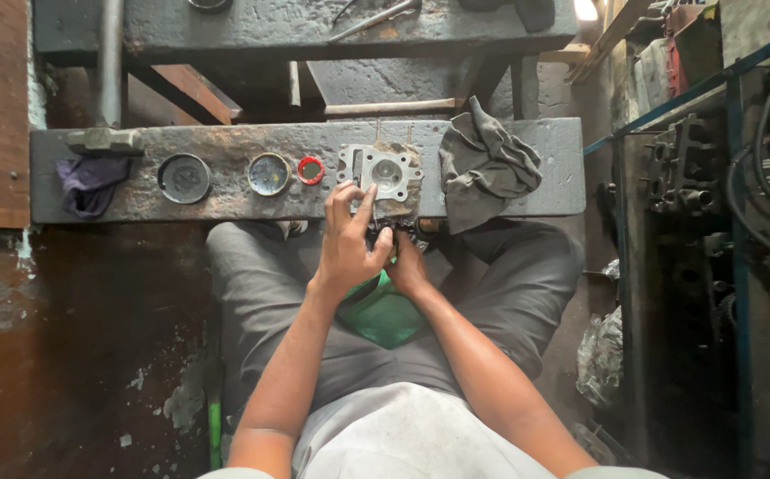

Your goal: The person cleans and handles an engine cylinder head, wipes different parts of it with a green cloth, and handles various small metal rings and gaskets on a workbench.

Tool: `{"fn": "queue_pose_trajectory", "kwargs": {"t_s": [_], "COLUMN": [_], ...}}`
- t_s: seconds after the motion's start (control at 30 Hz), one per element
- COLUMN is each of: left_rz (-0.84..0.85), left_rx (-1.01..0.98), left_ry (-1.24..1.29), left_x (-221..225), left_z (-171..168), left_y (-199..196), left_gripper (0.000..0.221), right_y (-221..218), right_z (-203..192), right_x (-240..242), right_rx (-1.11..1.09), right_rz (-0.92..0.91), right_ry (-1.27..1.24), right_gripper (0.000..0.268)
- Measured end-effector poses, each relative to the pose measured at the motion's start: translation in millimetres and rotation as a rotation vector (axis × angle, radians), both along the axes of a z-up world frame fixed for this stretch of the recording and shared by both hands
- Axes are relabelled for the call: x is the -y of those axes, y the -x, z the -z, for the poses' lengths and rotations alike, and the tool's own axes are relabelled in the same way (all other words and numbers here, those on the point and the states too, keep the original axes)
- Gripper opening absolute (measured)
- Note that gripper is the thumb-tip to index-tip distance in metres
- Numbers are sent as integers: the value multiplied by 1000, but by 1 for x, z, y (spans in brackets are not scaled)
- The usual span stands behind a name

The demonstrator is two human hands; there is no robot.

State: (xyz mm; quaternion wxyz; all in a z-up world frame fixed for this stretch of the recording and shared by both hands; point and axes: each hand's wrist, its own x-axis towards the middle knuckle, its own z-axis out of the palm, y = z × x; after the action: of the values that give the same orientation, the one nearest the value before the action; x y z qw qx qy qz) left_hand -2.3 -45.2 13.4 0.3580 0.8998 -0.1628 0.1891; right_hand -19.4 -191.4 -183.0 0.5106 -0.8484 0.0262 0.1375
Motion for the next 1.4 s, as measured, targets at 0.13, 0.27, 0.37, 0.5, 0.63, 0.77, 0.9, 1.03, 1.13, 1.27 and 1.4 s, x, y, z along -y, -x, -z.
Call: {"fn": "queue_pose_trajectory", "kwargs": {"t_s": [0.13, 0.27, 0.37, 0.5, 0.63, 0.77, 0.9, 1.03, 1.13, 1.27, 1.4], "left_rz": [-2, -6, -9, -44, -63, -167, -189, -43, -132, -180, -241], "left_rx": [5, 0, 5, 20, 9, -60, 50, 56, 52, -4, -79], "left_ry": [-25, -75, -131, -185, -162, 209, 87, 7, -169, -269, -190], "left_x": [1, 0, -1, 3, 8, 21, 67, 135, 165, 166, 167], "left_z": [-2, 1, 7, 9, -2, -16, -16, 10, 50, 94, 93], "left_y": [2, 2, 1, 1, -2, -4, -6, -27, -65, -93, -94], "left_gripper": [67, 70, 73, 77, 85, 90, 74, 63, 53, 19, 27], "right_y": [0, 2, 3, 1, 1, 2, -1, 3, 12, 1, 2], "right_z": [1, 13, 8, 6, 26, 35, 33, 33, 33, 30, 30], "right_x": [0, 1, 1, 0, 0, -1, 3, 13, 13, 12, 8], "right_rx": [145, 272, 185, 170, 151, -9, 460, 434, 438, 458, 448], "right_rz": [-50, -114, -105, -98, -80, -52, -107, -132, -144, -147, -142], "right_ry": [12, -68, -101, -74, -114, -81, -173, -160, -167, -169, -174], "right_gripper": [35, 25, 21, 19, 21, 30, 39, 40, 41, 42, 43]}}
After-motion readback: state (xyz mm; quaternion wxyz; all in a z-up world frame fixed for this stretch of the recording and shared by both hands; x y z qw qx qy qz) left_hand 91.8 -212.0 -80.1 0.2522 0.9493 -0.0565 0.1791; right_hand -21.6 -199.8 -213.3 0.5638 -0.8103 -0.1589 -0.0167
